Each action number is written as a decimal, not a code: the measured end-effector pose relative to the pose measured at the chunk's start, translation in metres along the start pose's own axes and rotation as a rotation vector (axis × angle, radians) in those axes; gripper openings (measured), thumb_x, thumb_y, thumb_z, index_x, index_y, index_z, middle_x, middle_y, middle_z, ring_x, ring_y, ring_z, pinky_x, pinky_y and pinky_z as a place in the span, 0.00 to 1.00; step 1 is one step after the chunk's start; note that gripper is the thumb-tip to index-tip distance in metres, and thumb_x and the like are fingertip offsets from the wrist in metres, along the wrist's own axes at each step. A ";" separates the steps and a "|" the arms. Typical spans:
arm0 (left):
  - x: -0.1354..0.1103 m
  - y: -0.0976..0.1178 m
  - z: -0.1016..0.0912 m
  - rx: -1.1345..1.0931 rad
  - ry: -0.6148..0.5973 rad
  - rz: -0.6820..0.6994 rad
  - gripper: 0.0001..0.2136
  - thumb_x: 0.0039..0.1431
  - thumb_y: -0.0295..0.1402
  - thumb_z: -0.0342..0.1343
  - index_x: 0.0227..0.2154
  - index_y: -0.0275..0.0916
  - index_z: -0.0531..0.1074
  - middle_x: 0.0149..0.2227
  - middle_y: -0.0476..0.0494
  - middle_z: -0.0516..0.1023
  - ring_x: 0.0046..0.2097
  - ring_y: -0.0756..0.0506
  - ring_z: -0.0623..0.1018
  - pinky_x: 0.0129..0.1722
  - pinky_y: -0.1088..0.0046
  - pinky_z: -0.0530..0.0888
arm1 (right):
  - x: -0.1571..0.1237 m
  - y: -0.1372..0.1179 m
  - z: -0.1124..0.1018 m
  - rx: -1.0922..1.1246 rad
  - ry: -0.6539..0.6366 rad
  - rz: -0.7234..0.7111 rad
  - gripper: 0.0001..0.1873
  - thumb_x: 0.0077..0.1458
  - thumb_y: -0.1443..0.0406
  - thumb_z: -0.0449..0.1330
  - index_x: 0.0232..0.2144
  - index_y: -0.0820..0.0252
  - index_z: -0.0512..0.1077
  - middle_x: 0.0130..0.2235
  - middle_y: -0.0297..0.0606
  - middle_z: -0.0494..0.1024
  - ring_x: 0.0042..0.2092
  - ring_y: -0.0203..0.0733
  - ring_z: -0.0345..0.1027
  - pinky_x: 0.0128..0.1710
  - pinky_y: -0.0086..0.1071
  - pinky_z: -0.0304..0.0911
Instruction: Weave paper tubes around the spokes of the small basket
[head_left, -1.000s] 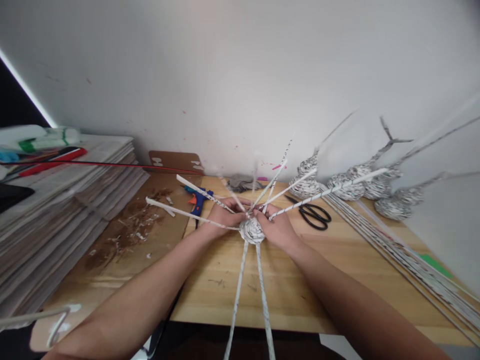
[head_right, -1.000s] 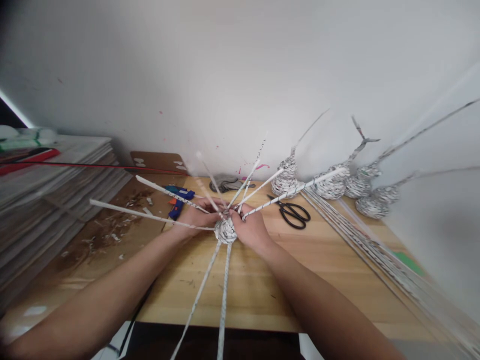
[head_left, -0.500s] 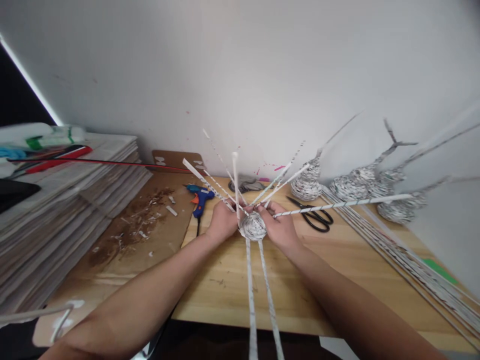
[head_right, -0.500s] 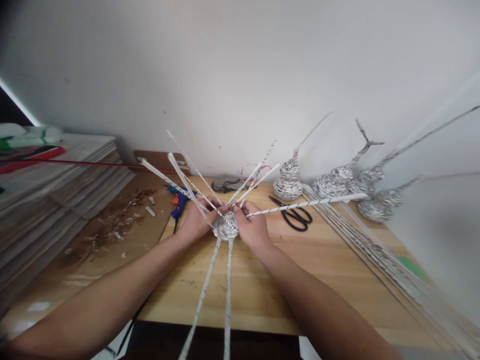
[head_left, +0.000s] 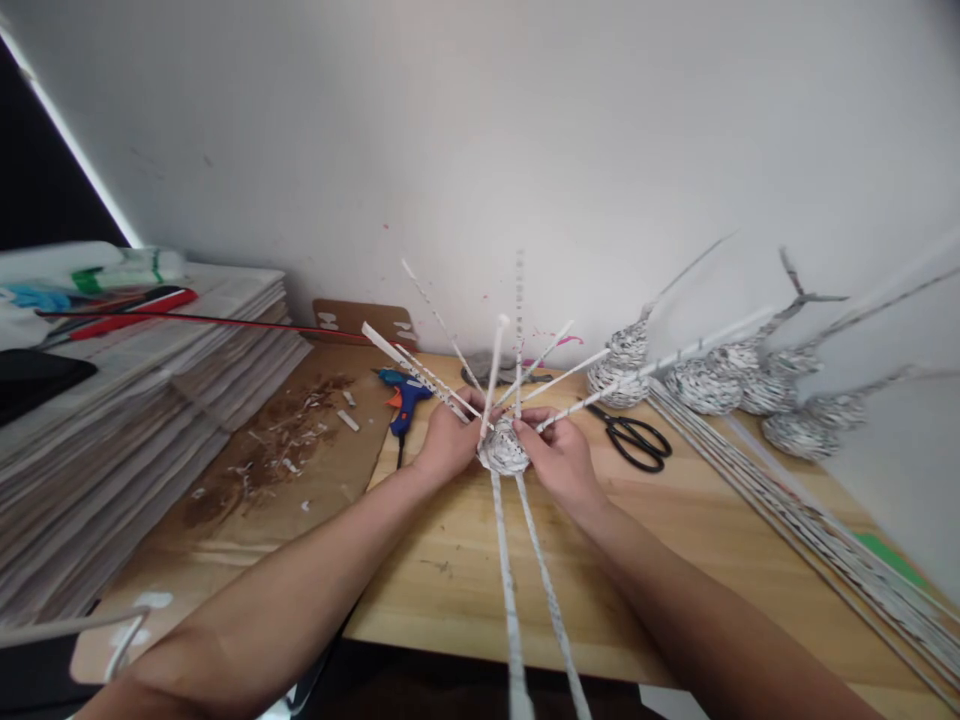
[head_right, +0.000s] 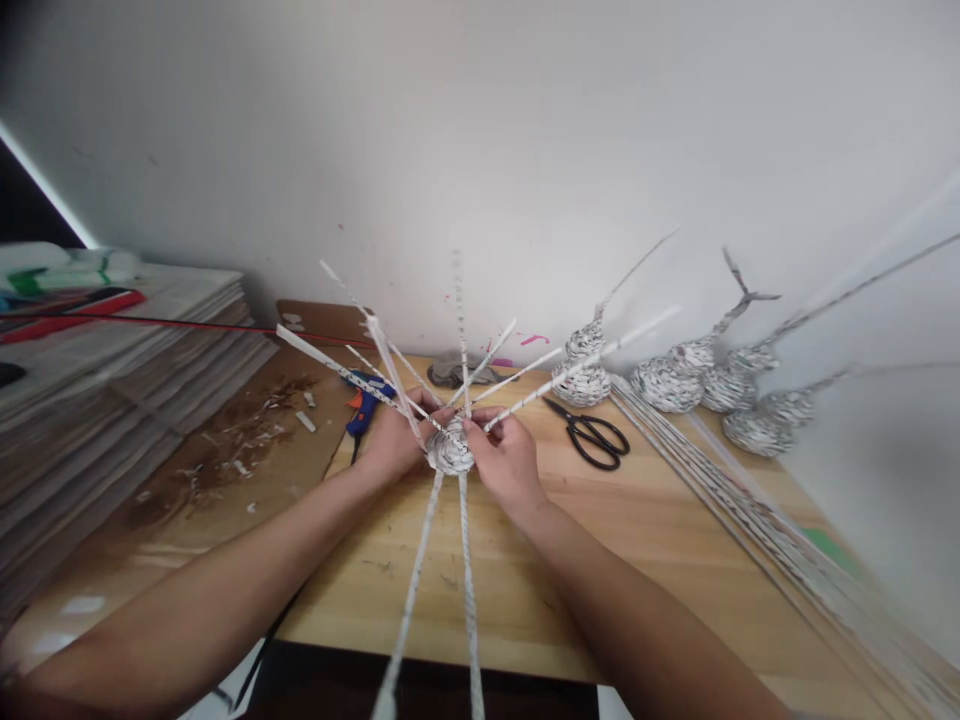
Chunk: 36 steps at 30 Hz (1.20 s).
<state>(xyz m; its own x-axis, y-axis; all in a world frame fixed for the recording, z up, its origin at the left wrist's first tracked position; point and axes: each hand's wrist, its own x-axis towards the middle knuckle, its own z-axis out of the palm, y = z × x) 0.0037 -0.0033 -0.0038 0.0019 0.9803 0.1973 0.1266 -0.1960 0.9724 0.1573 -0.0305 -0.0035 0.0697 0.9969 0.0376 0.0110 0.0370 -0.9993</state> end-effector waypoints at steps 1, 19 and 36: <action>-0.001 0.000 0.001 -0.003 -0.011 0.005 0.13 0.50 0.41 0.63 0.23 0.39 0.68 0.22 0.52 0.71 0.25 0.50 0.69 0.25 0.76 0.66 | 0.002 0.001 -0.001 -0.028 0.019 -0.014 0.15 0.49 0.54 0.67 0.33 0.59 0.74 0.29 0.38 0.79 0.28 0.41 0.71 0.28 0.33 0.67; -0.003 -0.010 0.007 -0.265 -0.126 -0.189 0.11 0.43 0.38 0.69 0.27 0.36 0.78 0.24 0.48 0.78 0.26 0.49 0.74 0.27 0.75 0.69 | 0.008 0.011 -0.006 -0.106 0.043 -0.131 0.13 0.51 0.54 0.66 0.30 0.59 0.76 0.30 0.39 0.81 0.30 0.42 0.71 0.31 0.33 0.65; -0.009 -0.003 0.018 -0.417 -0.004 -0.232 0.13 0.41 0.38 0.70 0.27 0.37 0.75 0.25 0.47 0.79 0.27 0.47 0.76 0.29 0.73 0.72 | 0.009 0.014 -0.005 0.011 0.146 -0.189 0.15 0.55 0.53 0.63 0.26 0.58 0.71 0.25 0.32 0.74 0.28 0.38 0.66 0.30 0.32 0.61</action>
<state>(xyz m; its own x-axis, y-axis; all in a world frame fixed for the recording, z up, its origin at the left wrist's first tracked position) 0.0215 -0.0116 -0.0106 0.0248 0.9992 -0.0308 -0.2852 0.0366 0.9578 0.1632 -0.0211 -0.0168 0.2110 0.9515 0.2240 0.0272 0.2234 -0.9744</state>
